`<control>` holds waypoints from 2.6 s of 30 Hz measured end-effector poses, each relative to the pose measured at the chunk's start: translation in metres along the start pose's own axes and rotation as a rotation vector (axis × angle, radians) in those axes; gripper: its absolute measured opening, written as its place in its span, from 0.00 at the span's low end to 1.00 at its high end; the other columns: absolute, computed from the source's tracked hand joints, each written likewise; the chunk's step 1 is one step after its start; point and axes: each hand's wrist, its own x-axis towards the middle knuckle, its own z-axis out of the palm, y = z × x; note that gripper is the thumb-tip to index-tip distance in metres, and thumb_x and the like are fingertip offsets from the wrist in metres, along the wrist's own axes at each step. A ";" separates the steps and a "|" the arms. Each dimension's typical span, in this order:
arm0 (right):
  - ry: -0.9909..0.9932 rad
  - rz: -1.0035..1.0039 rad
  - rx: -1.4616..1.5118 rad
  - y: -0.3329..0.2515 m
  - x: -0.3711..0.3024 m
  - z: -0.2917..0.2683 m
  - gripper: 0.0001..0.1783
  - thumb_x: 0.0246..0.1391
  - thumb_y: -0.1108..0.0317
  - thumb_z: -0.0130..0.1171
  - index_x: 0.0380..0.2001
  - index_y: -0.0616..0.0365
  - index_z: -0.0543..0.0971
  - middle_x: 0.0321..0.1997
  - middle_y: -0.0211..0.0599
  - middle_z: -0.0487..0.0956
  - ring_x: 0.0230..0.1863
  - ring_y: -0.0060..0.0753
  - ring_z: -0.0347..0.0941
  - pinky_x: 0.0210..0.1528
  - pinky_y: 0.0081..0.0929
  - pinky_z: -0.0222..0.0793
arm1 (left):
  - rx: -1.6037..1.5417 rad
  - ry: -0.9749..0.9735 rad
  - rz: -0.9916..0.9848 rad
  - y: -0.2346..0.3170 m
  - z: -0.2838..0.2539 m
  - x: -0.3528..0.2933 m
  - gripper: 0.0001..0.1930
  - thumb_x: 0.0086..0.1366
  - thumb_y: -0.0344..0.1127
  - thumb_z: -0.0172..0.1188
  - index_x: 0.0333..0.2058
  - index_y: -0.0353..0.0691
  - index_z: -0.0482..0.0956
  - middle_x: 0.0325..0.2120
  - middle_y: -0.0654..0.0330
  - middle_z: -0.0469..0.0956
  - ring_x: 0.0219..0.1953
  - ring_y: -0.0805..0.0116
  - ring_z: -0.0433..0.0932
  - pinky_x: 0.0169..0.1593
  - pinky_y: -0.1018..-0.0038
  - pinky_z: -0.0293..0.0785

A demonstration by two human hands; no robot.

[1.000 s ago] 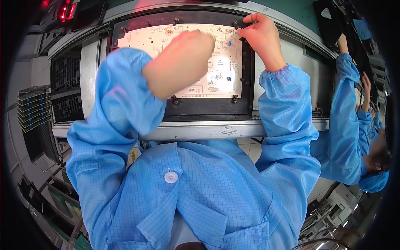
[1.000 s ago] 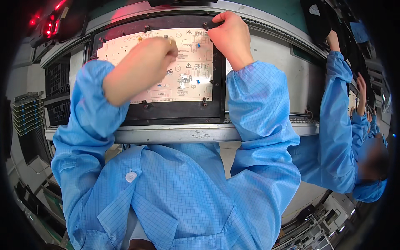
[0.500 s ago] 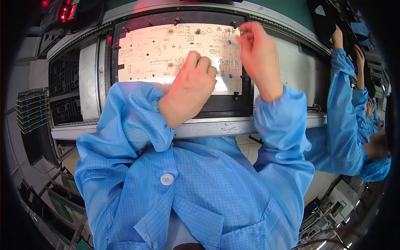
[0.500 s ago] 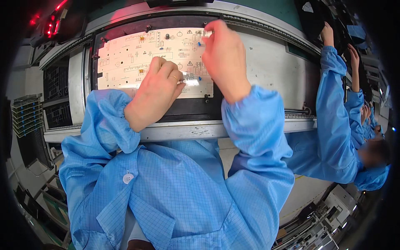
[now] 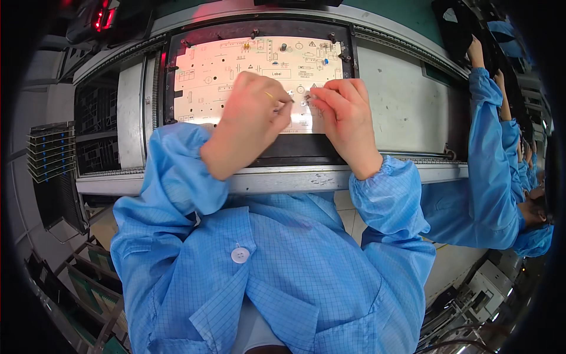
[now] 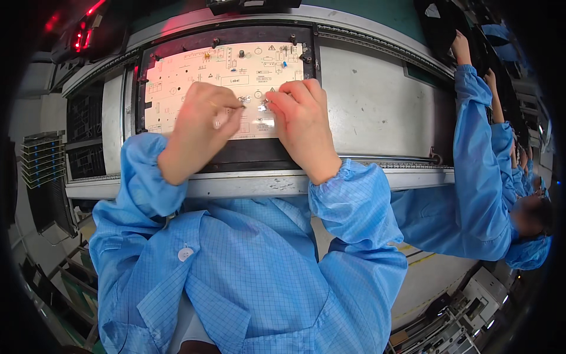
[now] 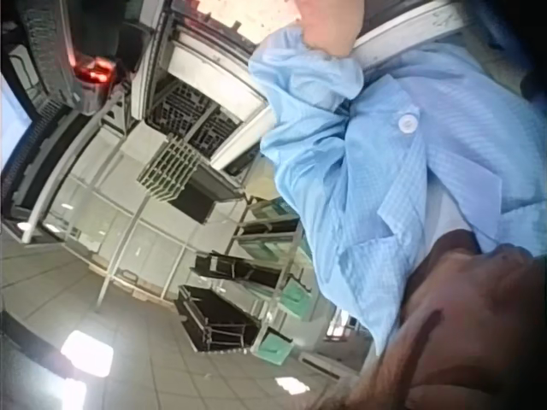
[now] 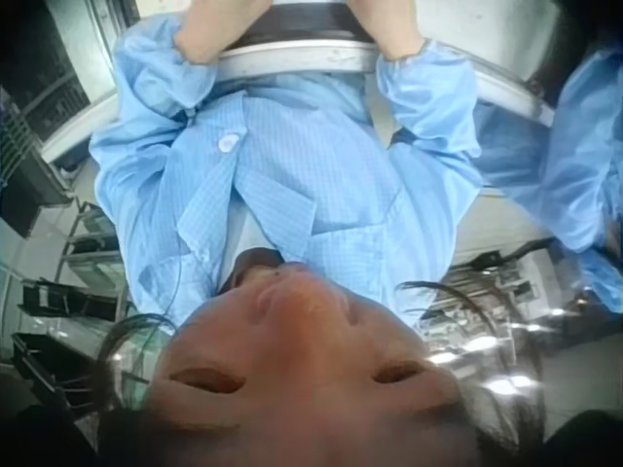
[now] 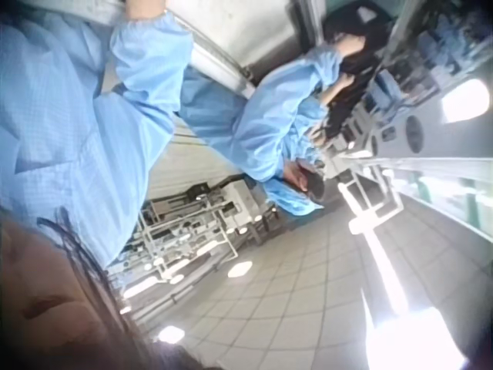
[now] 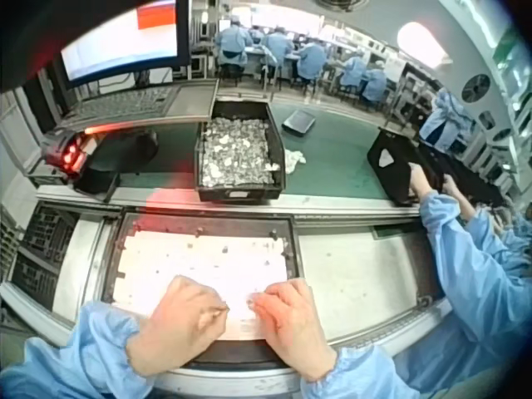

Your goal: The person is manually assembling electronic components onto printed circuit boards at a factory workstation.

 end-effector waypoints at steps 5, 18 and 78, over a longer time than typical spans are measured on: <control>-0.092 -0.098 0.085 0.005 0.023 0.019 0.09 0.44 0.77 0.66 0.32 0.56 0.84 0.34 0.34 0.78 0.41 0.42 0.71 0.44 0.34 0.68 | -1.042 -0.086 -0.814 -0.019 -0.045 -0.001 0.08 0.65 0.30 0.56 0.35 0.29 0.78 0.30 0.56 0.81 0.27 0.77 0.74 0.33 0.80 0.73; 0.135 -0.142 -0.018 0.023 0.148 0.000 0.07 0.54 0.77 0.56 0.36 0.60 0.80 0.32 0.47 0.81 0.37 0.52 0.78 0.39 0.38 0.73 | -1.232 -0.012 -0.704 -0.049 -0.048 0.112 0.09 0.68 0.30 0.52 0.34 0.27 0.76 0.29 0.57 0.76 0.30 0.72 0.73 0.37 0.76 0.71; -1.252 -0.511 0.982 -0.441 -0.040 0.344 0.23 0.59 0.67 0.62 0.55 0.67 0.74 0.45 0.47 0.79 0.44 0.35 0.78 0.44 0.29 0.74 | 0.674 0.598 -2.759 0.100 -0.369 -0.672 0.32 0.71 0.56 0.44 0.62 0.35 0.66 0.63 0.36 0.61 0.64 0.29 0.57 0.65 0.41 0.55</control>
